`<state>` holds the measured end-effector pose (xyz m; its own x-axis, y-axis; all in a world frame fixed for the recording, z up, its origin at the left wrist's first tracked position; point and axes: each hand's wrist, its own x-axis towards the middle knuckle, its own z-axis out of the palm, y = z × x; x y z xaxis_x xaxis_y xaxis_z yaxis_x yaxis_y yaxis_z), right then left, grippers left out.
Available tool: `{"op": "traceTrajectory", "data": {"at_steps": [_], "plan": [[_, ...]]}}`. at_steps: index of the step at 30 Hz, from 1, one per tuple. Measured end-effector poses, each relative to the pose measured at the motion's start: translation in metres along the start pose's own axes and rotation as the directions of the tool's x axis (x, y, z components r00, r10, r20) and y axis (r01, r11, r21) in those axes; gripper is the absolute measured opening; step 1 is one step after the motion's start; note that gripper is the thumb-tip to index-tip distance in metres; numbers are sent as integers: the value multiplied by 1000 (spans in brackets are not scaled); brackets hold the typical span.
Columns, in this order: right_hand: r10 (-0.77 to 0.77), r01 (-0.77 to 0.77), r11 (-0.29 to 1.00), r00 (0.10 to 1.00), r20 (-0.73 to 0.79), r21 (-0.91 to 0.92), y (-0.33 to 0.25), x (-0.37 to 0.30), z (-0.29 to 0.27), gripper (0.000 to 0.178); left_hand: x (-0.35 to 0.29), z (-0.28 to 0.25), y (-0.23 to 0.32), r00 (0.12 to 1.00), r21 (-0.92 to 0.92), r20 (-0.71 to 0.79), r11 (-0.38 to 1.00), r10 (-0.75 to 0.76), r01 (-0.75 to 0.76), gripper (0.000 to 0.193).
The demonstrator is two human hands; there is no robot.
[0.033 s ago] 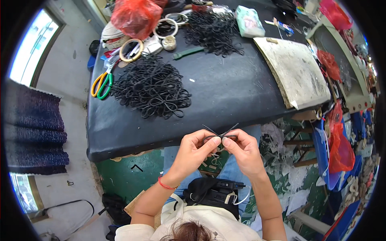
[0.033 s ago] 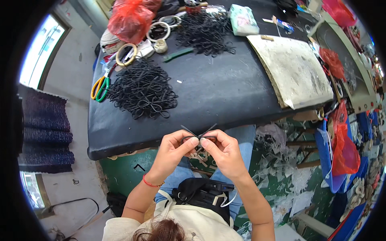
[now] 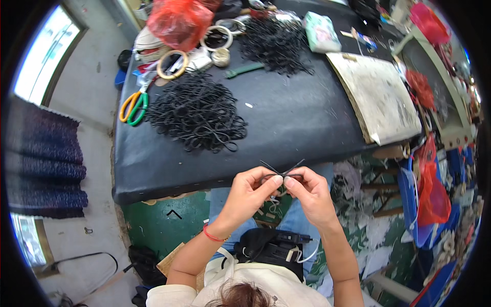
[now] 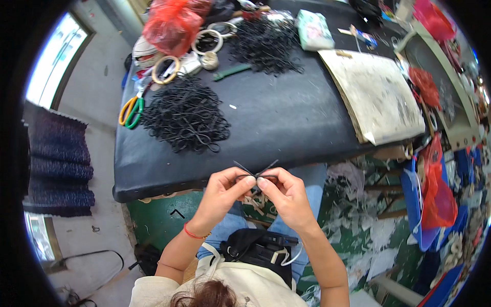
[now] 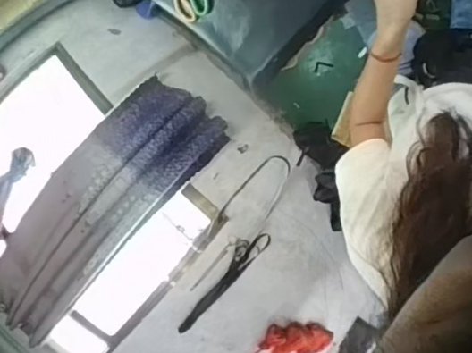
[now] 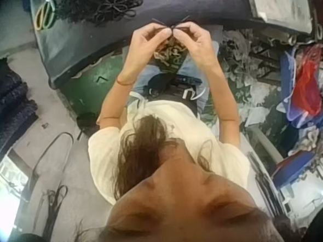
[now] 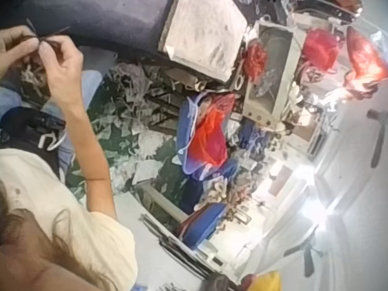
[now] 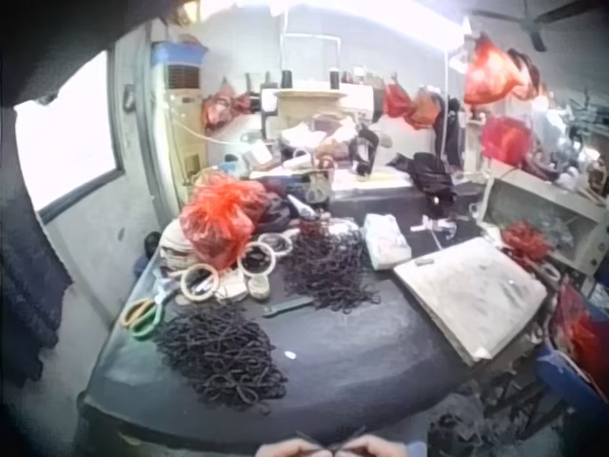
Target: The person sits at a cluttered workbench and repeatedly picks up short black cords. They tie each cord into a loop or knot by hand and place the finished item onto a growing pile on the table. The process is repetitive, involving picking, tying, and stacking.
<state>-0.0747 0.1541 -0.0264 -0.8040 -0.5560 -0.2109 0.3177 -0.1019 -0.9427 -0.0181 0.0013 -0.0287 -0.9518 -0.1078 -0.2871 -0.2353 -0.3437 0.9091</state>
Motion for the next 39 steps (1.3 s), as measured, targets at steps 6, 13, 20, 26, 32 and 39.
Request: {"op": "traceTrajectory", "data": {"at_steps": [6,13,20,26,32,39], "plan": [[-87,97,981,994,65,-171,-35,81,44,23,10,-52,47,693,492,-343,749,635,-443,29],[-372,495,290,847,380,-819,-7,134,90,113,84,-207,97,492,926,-239,350,837,-144,54],[-364,544,125,803,472,-830,10,154,84,116,139,-189,116,959,867,-120,498,258,-26,65],[-531,608,246,736,420,-755,20,170,95,105,140,-178,116,986,592,125,789,111,-164,50],[-813,686,138,491,314,-714,7,197,79,99,156,-124,154,947,480,244,823,206,-303,41],[-804,482,-19,513,300,-876,-96,260,2,103,294,-63,209,815,391,393,724,427,-568,53]]}}
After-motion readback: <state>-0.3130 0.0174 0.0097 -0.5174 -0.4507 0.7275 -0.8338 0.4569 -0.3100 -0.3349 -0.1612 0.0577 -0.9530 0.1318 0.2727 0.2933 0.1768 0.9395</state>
